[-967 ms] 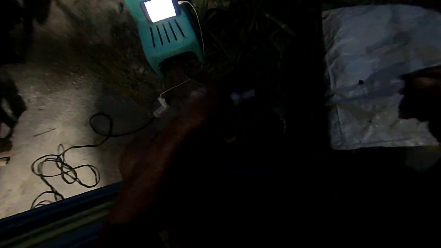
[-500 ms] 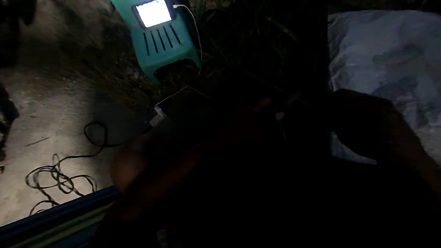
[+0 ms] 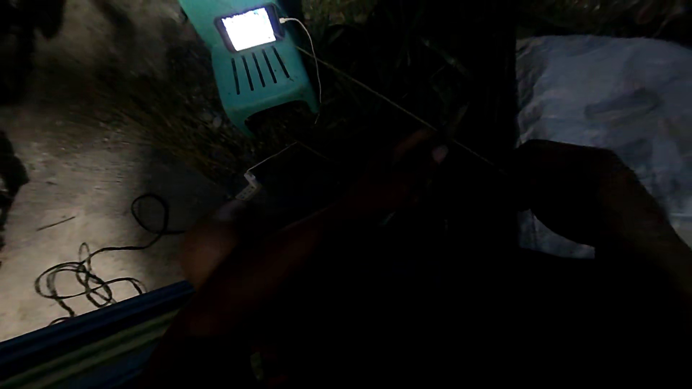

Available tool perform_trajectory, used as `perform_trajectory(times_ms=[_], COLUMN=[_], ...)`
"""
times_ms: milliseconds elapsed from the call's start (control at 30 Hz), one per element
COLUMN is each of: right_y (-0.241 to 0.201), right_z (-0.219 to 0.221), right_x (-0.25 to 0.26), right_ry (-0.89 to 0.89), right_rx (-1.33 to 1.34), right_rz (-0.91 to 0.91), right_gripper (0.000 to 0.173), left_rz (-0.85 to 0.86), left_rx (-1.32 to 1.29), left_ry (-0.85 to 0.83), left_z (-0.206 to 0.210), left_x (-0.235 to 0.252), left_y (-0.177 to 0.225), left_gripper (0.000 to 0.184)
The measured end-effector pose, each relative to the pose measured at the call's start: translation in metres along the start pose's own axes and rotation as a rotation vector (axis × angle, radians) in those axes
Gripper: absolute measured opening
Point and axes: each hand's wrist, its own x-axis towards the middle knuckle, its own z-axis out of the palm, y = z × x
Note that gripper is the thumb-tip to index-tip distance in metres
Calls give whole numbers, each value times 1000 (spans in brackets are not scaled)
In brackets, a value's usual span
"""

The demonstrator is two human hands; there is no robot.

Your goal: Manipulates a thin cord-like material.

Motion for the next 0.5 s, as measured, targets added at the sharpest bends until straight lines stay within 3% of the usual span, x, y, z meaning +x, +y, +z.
perform_trajectory(times_ms=[500], right_y=[-3], right_z=[-1], right_x=[0], right_ry=[23], right_rx=[4], right_rz=[6], right_gripper=[27], left_rz=[51], left_rx=[34], left_ry=[-35], left_z=[4], left_x=[0], left_y=[1], left_gripper=[25])
